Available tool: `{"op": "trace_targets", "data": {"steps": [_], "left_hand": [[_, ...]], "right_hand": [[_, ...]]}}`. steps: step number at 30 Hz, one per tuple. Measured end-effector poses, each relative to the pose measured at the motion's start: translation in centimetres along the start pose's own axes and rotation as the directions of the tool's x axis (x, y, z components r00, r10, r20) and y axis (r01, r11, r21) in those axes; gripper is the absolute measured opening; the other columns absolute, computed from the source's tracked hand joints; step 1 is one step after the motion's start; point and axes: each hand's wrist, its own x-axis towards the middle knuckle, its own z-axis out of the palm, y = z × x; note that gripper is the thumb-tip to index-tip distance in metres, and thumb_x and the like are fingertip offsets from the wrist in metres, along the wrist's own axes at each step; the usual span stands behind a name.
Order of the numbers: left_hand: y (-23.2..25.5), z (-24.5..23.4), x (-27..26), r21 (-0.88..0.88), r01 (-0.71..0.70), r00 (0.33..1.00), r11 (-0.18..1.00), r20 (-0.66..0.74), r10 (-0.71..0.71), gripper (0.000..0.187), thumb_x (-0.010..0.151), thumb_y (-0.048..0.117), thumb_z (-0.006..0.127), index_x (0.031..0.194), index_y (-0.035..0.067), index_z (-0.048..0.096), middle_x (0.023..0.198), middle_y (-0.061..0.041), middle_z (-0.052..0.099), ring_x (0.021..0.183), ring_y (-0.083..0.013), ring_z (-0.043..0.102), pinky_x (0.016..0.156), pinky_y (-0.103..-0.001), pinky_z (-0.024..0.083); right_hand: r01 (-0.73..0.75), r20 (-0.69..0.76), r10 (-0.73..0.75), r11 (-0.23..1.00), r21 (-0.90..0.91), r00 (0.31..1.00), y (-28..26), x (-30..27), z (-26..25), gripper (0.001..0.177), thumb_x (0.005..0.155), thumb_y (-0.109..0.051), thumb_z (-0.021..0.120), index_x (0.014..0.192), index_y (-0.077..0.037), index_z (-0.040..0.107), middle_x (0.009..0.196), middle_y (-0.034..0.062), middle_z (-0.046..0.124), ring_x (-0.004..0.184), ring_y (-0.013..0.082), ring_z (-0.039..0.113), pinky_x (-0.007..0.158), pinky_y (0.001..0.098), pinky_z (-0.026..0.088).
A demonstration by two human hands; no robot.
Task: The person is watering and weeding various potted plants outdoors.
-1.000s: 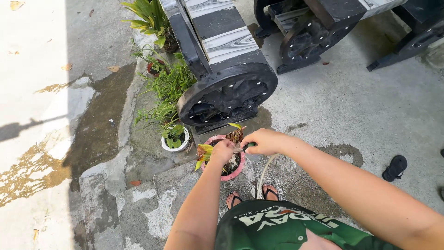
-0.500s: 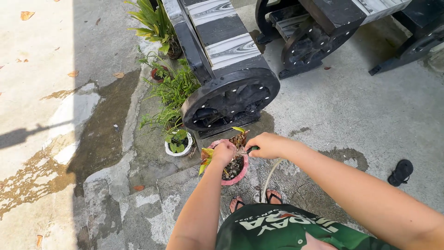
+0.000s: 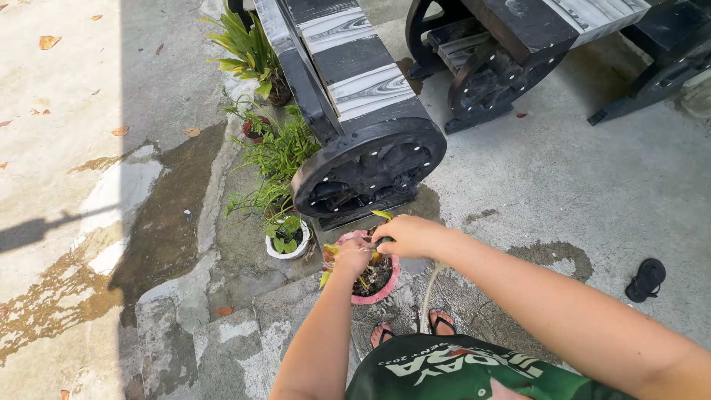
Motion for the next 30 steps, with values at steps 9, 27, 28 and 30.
{"op": "trace_targets", "data": {"steps": [9,27,28,30], "left_hand": [[2.3,-4.5,-1.7,-0.059,0.116,0.979,0.992,-0.159,-0.124,0.03,0.093,0.038,0.063,0.115,0.02,0.073,0.109,-0.014,0.075,0.106,-0.0336,0.07,0.094,-0.044,0.053],[3.3,-6.6,-2.2,-0.107,0.003,0.982,0.994,-0.188,-0.023,0.022,0.09,0.026,0.062,0.098,0.01,0.075,0.102,-0.015,0.076,0.101,-0.0328,0.073,0.089,-0.043,0.056],[3.2,-6.8,-2.7,-0.088,0.058,0.986,0.994,-0.154,-0.071,0.021,0.086,0.026,0.066,0.096,0.009,0.074,0.101,-0.016,0.076,0.1,-0.0332,0.073,0.089,-0.043,0.056],[1.4,-5.5,-2.8,-0.068,0.112,0.985,0.991,-0.123,-0.12,0.022,0.083,0.027,0.07,0.095,0.008,0.072,0.1,-0.016,0.076,0.098,-0.0335,0.074,0.089,-0.044,0.057]], "right_hand": [[-0.197,-0.154,0.174,0.968,-0.153,0.973,0.4,2.0,-0.5,0.034,0.092,-0.036,0.066,0.121,-0.021,0.073,0.102,0.0149,0.074,0.097,0.0361,0.072,0.088,0.0476,0.056],[-0.055,-0.062,0.05,0.995,-0.084,0.997,-3.6,1.3,-0.5,0.036,0.09,-0.038,0.067,0.121,-0.023,0.073,0.107,0.0158,0.074,0.1,0.0358,0.071,0.09,0.0462,0.054],[-0.022,-0.041,0.018,0.996,-0.091,0.999,-3.9,1.4,0.1,0.036,0.09,-0.038,0.066,0.122,-0.023,0.072,0.106,0.0152,0.075,0.1,0.0352,0.071,0.09,0.0465,0.054],[0.014,-0.02,-0.016,0.995,-0.097,1.0,-3.3,1.5,1.4,0.036,0.091,-0.038,0.065,0.122,-0.023,0.071,0.105,0.0146,0.076,0.099,0.0346,0.072,0.09,0.0468,0.054]]}}
